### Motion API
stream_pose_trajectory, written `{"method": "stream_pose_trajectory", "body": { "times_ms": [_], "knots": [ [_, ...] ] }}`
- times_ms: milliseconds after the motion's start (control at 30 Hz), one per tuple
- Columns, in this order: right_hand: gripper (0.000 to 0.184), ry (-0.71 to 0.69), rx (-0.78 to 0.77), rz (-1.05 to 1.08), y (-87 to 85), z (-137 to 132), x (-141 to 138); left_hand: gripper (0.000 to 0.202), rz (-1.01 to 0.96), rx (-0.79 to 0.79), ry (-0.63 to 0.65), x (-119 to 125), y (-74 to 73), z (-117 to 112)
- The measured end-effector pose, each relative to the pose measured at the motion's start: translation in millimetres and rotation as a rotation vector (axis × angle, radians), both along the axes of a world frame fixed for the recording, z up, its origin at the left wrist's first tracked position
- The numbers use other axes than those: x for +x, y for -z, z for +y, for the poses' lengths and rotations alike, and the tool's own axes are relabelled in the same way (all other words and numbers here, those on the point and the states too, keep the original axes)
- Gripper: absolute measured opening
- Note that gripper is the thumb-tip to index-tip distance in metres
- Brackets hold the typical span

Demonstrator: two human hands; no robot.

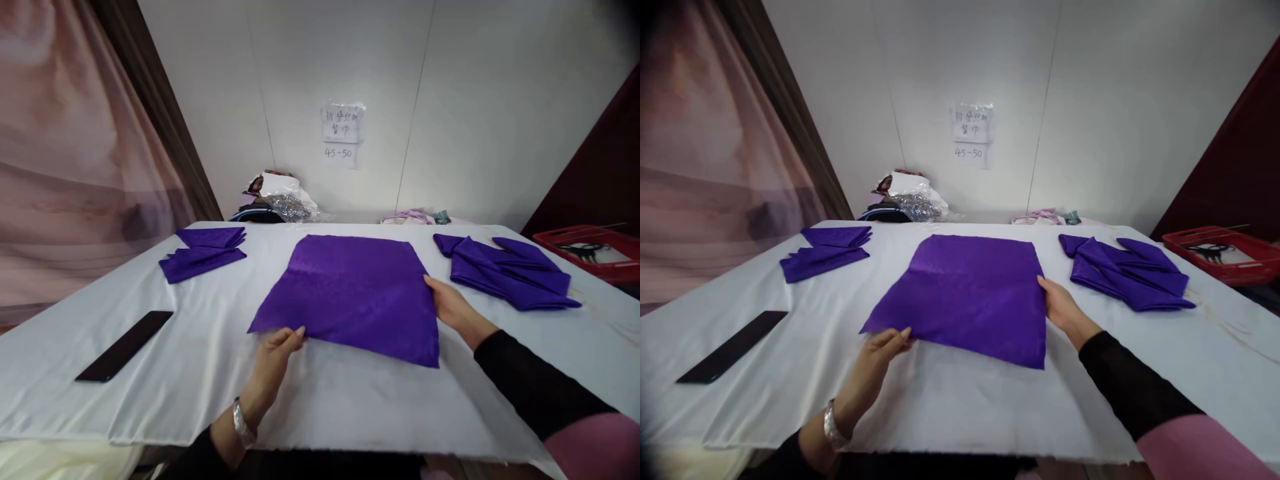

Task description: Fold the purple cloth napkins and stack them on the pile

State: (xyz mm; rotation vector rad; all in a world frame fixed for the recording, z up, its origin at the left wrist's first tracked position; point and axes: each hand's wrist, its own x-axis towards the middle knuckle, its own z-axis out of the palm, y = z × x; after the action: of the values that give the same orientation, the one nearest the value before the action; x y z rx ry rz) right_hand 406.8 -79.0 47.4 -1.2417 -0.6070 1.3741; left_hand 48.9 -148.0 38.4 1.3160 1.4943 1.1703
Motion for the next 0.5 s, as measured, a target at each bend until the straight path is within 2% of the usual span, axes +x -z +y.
{"method": "stream_pose_trajectory", "body": {
  "times_ms": [67,133,200,300,367,500],
  "knots": [
    [0.012,-0.046,-0.038,0.007,23.7,-18,-1,0.04,-0.097,-0.136,0.034,-6,17.8,-7],
    [0.01,-0.106,-0.058,0.007,40.8,-37,-3,0.041,-0.148,-0.228,0.036,-12,28.3,-12],
    [0.012,-0.176,-0.067,0.021,49.3,-56,-8,0.041,-0.175,-0.271,0.019,-19,32.4,-15],
    [0.021,-0.246,-0.074,0.049,48.3,-82,-21,0.041,-0.193,-0.291,0.003,-26,31.2,-18],
    [0.038,-0.251,-0.089,0.04,44.0,-97,-29,0.043,-0.17,-0.297,-0.006,-29,28.6,-21],
    [0.094,-0.163,-0.081,-0.062,45.0,-121,-38,0.045,-0.063,-0.291,0.021,-35,25.8,-25]
  ]
}}
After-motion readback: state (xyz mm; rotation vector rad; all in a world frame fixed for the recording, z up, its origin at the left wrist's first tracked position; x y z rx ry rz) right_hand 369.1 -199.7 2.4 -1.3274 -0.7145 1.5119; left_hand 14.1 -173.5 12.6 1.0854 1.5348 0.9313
